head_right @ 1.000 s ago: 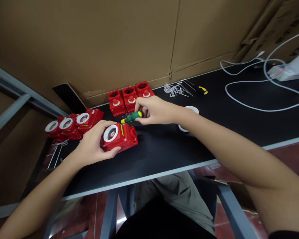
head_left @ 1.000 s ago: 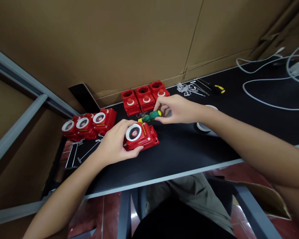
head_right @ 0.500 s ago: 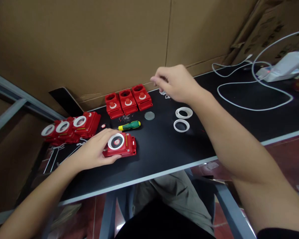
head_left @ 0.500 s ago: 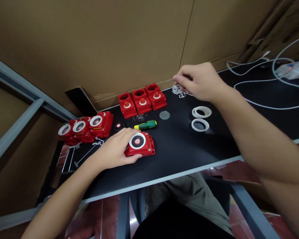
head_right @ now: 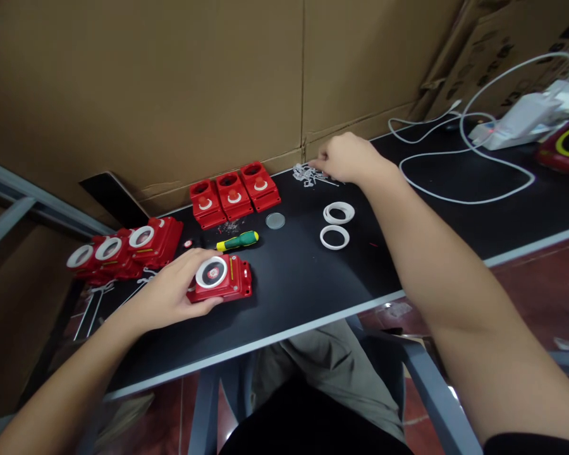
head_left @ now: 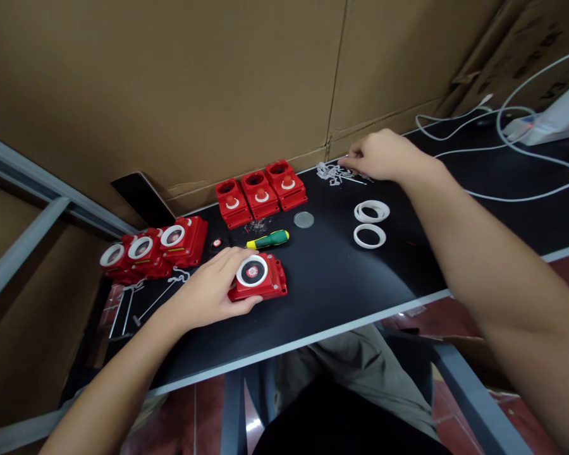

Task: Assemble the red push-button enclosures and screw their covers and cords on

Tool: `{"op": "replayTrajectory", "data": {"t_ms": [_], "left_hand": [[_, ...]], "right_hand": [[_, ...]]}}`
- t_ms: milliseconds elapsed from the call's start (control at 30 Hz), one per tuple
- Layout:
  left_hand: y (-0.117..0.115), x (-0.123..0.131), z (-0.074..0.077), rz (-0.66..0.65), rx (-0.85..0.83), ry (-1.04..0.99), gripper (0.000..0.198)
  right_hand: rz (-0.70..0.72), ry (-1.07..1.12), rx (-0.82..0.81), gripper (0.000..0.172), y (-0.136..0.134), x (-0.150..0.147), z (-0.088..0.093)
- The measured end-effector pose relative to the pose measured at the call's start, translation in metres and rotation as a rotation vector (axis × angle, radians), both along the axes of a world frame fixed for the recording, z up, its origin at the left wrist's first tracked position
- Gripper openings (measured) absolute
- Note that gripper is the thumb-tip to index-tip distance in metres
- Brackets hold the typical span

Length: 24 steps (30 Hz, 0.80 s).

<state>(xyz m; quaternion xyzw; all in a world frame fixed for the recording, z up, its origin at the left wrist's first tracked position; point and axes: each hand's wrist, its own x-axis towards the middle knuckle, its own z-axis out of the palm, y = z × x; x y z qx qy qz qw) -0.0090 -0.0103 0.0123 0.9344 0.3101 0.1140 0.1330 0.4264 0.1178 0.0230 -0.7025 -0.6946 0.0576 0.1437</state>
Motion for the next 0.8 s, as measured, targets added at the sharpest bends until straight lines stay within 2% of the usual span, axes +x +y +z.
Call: {"op": "replayTrajectory", "data": {"t_ms": [133,333,400,467,567,700,800], "left_hand": [[-0.001,0.002,0.000,0.008,0.020,-0.004,0.062],[-0.001,0.000,-0.003,0.006,0.047,0.001,0.063],[0.000,0.000,-0.003,0.008,0.047,0.007,0.062],[0.000,0.000,-0.003,0.009,0.048,0.007,0.062],[0.000,0.000,-0.003,0.001,0.047,0.002,0.062],[0.000,-0.001,-0.003,0.005,0.050,0.009,0.062],[0.000,0.000,-0.004,0.009,0.036,0.008,0.063]], "right_hand": [[0.014,-0.063,-0.066,0.031,0.009,0.005,-0.012],[0.035,-0.072,-0.081,0.050,0.020,0.000,-0.029],[0.050,-0.073,-0.089,0.047,0.023,-0.004,-0.034],[0.068,-0.069,-0.095,0.035,0.024,-0.008,-0.036],[0.073,-0.045,-0.066,0.021,0.020,-0.010,-0.032],[0.073,0.049,0.027,0.019,0.010,-0.007,-0.015],[0.037,0.138,0.187,0.020,-0.001,-0.008,0.003]]}}
